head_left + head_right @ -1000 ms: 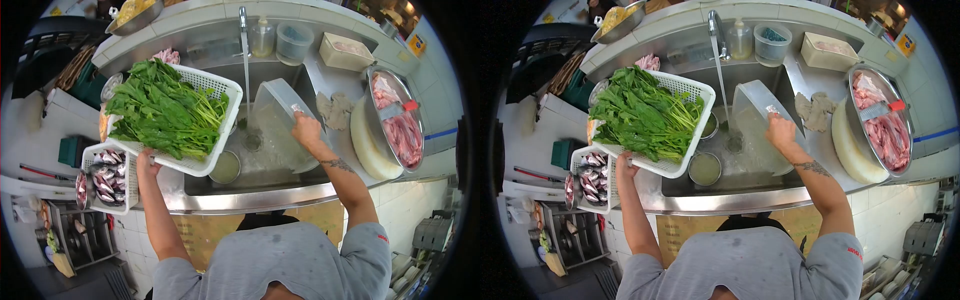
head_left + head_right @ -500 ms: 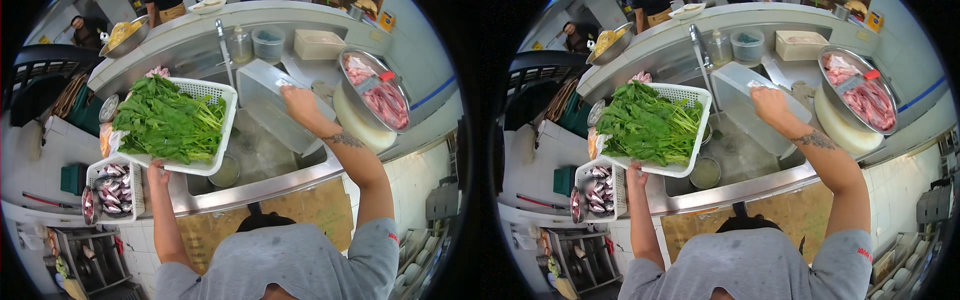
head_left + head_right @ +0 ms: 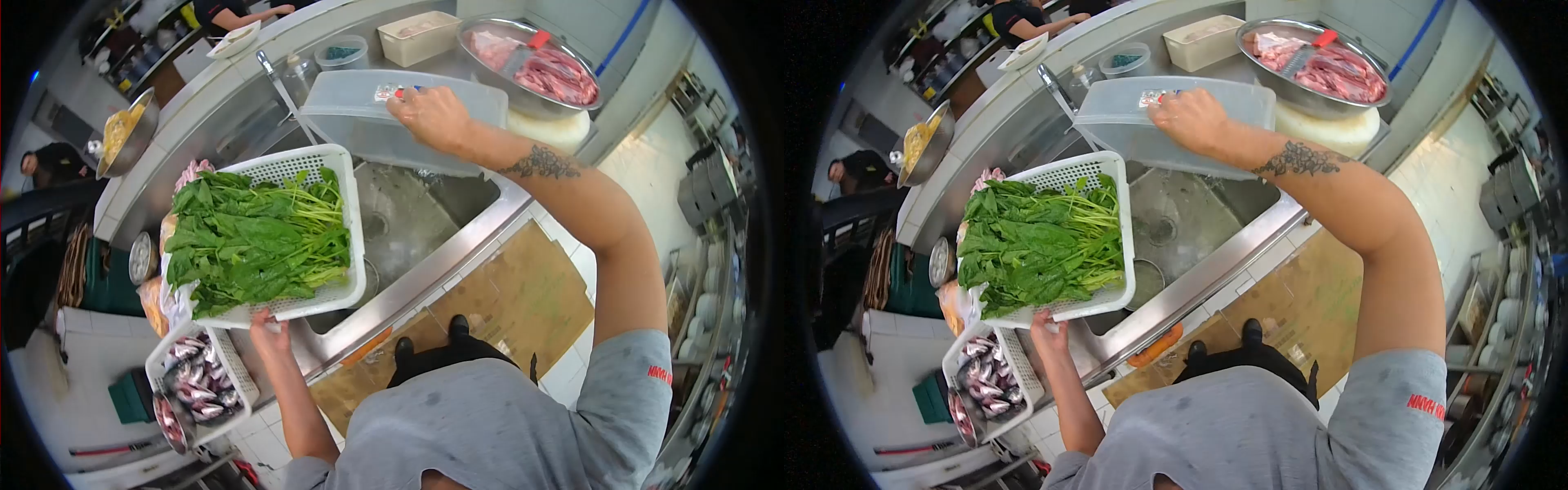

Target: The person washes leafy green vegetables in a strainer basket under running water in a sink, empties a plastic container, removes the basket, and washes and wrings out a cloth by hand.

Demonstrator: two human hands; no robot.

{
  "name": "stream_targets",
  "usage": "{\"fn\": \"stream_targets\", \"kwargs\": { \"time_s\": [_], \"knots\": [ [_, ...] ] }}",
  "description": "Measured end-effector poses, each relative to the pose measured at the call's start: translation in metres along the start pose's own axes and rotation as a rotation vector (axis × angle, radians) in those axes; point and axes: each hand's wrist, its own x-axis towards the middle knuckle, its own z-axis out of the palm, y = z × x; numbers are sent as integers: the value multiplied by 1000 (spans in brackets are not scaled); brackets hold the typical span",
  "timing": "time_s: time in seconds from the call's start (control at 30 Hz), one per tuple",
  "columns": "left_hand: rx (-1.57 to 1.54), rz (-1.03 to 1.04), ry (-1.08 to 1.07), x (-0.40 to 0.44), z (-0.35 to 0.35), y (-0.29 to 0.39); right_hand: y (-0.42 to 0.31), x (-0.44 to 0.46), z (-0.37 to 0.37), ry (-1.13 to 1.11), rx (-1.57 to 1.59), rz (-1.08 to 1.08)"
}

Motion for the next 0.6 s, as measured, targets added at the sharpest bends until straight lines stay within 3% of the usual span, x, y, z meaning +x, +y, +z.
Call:
{"fn": "stream_targets", "kwargs": {
  "time_s": [0.17, 0.4, 0.6],
  "knots": [
    [-56, -72, -151, 12, -17, 14, -17, 25, -4, -17, -147, -4],
    [12, -110, -157, 11, -24, 29, -23, 22, -23, -124, -148, 101],
    [24, -99, -367, 14, -38, 32, -29, 15, -34, -127, -187, 150]
  ]
}}
